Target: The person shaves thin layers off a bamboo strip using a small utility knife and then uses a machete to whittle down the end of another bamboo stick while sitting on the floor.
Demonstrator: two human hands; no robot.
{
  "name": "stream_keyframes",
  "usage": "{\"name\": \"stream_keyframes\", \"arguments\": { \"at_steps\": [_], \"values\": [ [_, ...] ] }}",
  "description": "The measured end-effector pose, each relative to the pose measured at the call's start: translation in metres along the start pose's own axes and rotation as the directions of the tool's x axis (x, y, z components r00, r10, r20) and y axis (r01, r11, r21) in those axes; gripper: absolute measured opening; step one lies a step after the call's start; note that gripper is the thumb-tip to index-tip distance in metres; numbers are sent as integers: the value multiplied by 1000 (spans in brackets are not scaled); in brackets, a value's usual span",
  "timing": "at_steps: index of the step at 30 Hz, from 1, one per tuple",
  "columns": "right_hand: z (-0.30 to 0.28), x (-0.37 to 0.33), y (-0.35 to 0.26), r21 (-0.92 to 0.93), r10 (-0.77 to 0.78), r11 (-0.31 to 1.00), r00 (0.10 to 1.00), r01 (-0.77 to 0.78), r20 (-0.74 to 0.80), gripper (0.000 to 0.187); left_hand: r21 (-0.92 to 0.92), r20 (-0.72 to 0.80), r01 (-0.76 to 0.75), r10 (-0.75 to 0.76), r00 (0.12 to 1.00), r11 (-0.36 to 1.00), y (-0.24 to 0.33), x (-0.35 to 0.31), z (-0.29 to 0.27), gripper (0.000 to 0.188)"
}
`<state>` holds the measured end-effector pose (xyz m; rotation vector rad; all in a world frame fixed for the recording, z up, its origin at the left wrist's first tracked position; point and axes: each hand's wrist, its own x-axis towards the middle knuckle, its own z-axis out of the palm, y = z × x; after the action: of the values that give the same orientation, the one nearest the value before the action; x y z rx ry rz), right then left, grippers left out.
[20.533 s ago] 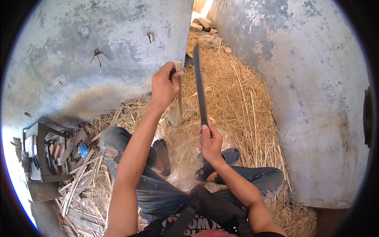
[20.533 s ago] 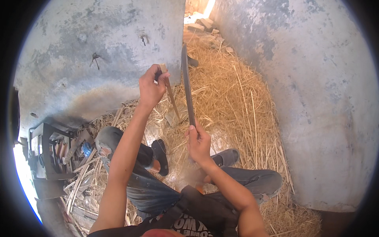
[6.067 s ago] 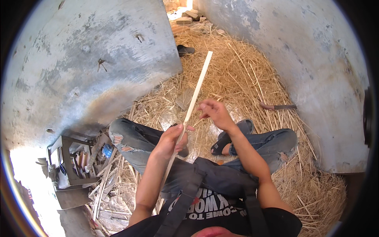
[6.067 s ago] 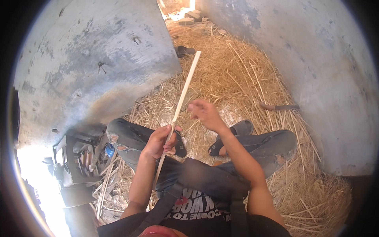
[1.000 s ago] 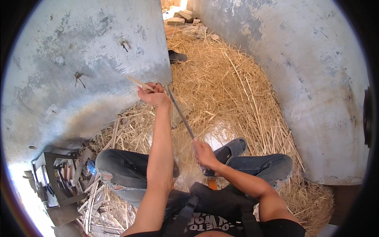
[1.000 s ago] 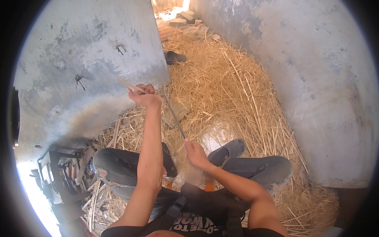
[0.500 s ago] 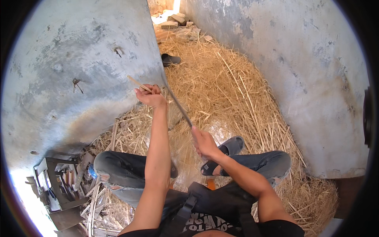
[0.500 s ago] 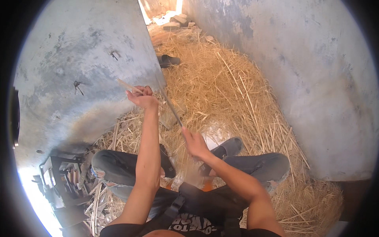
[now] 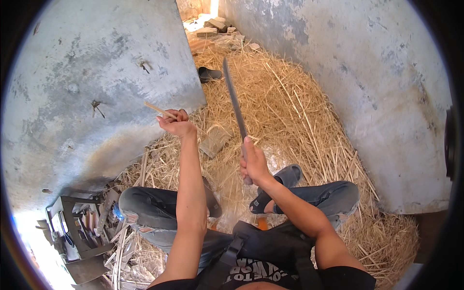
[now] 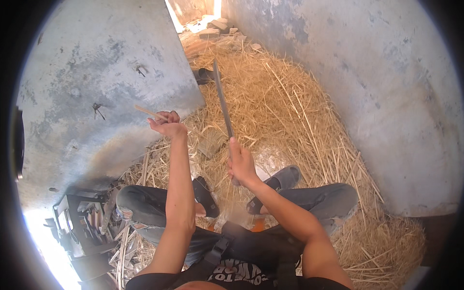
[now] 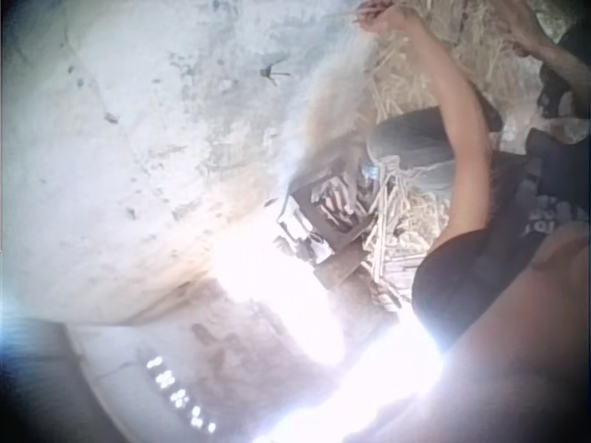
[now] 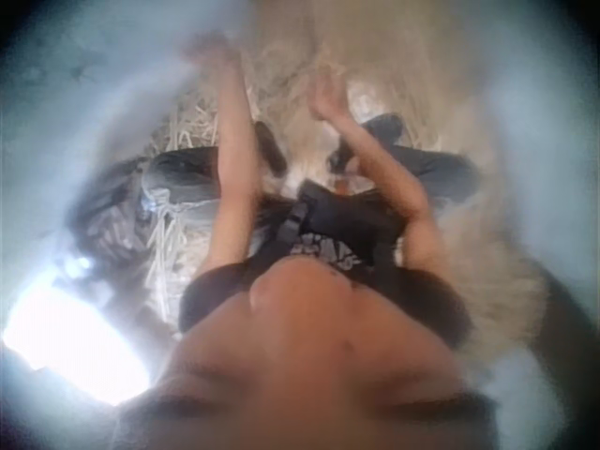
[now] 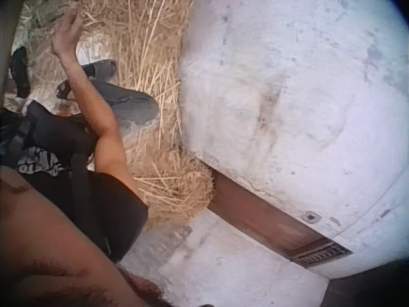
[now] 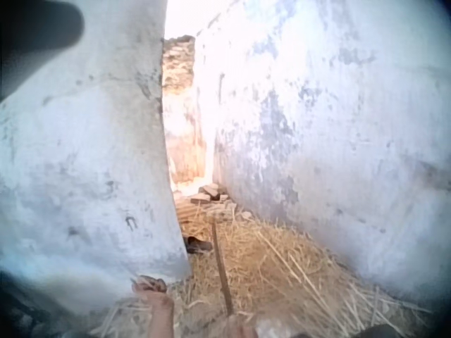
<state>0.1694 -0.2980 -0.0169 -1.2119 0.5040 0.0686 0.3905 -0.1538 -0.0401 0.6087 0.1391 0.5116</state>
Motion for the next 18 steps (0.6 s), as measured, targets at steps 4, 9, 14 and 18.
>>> {"name": "stream_keyframes", "arguments": {
  "at_steps": [4,9,14,18],
  "values": [
    [-1,3,48,-312,-505,824,863,473,-29,48,-17,27,6,-6,1000,1000,-8,-6,5,64],
    [-34,-14,145,-784,-138,611,990,108,28,54,63,22,-21,19,1000,998,-11,1,-5,63],
    [-24,-3,107,-631,-197,767,979,116,-59,53,22,-23,-20,20,1000,1000,14,9,-13,61],
    [-6,-19,85,-610,-291,759,957,226,-8,55,21,31,-20,19,999,1000,15,12,-17,61]
  ]
}}
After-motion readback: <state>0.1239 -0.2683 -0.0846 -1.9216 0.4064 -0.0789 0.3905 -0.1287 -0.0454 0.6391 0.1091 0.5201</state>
